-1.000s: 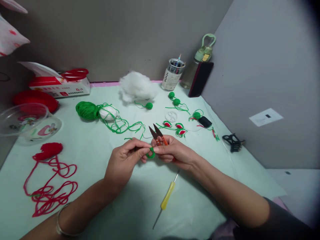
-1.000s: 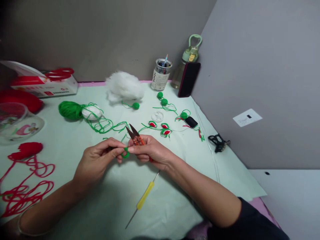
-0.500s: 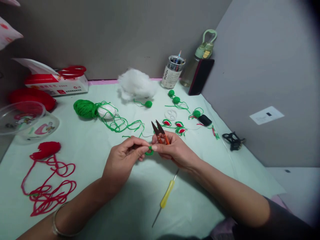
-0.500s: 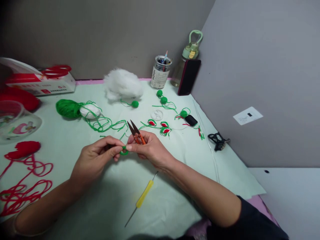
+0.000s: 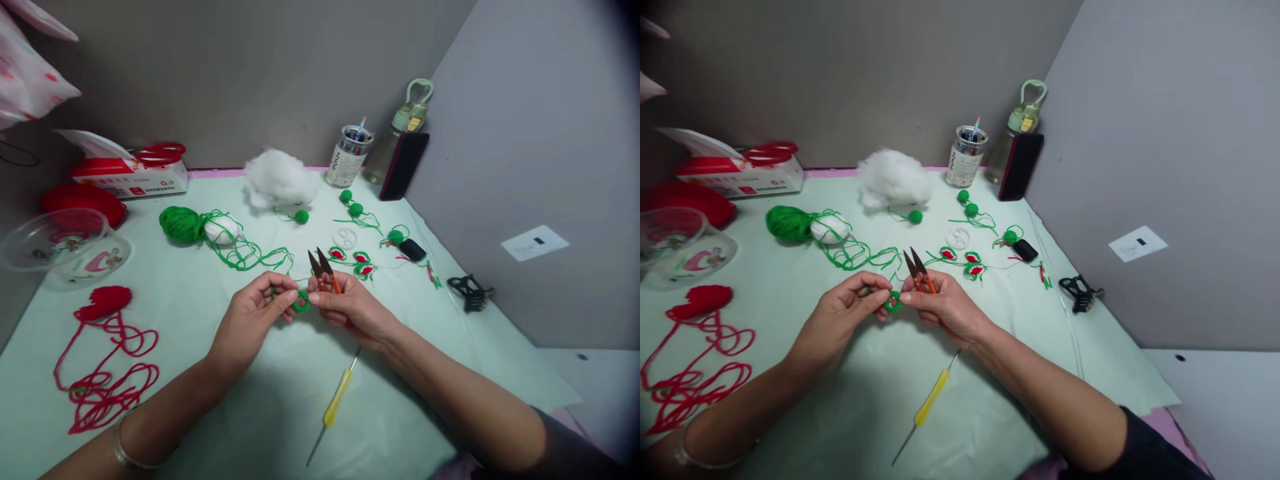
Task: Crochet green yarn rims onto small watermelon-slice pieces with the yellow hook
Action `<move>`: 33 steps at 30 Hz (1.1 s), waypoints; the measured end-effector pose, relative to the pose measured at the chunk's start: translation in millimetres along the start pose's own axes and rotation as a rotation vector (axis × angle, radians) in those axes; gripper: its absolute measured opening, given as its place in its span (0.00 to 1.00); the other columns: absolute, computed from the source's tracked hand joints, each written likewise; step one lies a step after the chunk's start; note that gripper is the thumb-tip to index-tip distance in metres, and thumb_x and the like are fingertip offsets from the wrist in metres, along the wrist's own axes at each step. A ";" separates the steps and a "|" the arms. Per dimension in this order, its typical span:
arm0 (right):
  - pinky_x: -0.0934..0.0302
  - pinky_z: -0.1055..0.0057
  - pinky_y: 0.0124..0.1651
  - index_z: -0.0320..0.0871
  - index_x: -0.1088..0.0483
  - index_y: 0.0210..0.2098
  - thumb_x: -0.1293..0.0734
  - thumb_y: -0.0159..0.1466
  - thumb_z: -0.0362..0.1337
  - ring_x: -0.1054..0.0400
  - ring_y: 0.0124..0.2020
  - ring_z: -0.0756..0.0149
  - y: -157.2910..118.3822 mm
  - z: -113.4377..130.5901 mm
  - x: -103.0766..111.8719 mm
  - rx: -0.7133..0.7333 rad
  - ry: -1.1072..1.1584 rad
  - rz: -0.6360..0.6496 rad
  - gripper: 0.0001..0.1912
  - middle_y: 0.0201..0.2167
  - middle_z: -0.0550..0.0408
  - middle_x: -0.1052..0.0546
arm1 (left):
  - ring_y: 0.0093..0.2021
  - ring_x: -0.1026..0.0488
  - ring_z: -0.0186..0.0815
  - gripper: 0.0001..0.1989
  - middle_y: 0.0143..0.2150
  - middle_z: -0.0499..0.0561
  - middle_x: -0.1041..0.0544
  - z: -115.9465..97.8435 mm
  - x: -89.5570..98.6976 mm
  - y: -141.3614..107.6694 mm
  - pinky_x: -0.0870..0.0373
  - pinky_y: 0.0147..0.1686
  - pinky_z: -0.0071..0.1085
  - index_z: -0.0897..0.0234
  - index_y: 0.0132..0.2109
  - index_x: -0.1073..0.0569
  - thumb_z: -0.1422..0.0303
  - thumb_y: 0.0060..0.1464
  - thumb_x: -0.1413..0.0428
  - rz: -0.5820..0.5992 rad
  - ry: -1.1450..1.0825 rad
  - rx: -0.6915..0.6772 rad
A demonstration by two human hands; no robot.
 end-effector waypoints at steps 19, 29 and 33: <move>0.36 0.65 0.43 0.46 0.21 0.44 0.35 0.72 0.45 0.26 0.40 0.60 1.8 72.2 -3.0 0.251 -1.136 0.172 0.12 0.41 0.51 0.18 | 0.43 0.17 0.40 0.14 0.36 0.47 0.22 6.3 8.3 7.1 0.22 0.45 0.35 0.62 0.42 0.30 0.59 0.58 0.35 -0.111 -0.349 0.095; 0.39 0.69 0.38 0.41 0.22 0.39 0.36 0.71 0.34 0.28 0.32 0.66 98.0 90.6 -108.4 0.538 -1.234 0.389 0.10 0.32 0.53 0.19 | 0.35 0.21 0.36 0.12 0.33 0.47 0.25 23.0 4.2 13.1 0.26 0.40 0.34 0.63 0.36 0.28 0.64 0.51 0.33 -0.096 -0.408 0.134; 0.41 0.67 0.44 0.40 0.23 0.44 0.39 0.71 0.29 0.28 0.41 0.62 162.5 109.7 -152.9 0.796 -1.566 0.280 0.12 0.43 0.48 0.18 | 0.35 0.22 0.37 0.14 0.30 0.47 0.25 25.7 3.6 16.4 0.28 0.42 0.34 0.64 0.37 0.27 0.62 0.51 0.33 -0.045 -0.419 0.152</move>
Point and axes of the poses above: each hand's wrist, its own y-axis towards the middle knuckle, its own x-axis out of the back of the hand, z = x × y, the point moved 6 cm from there along y, towards the middle knuckle
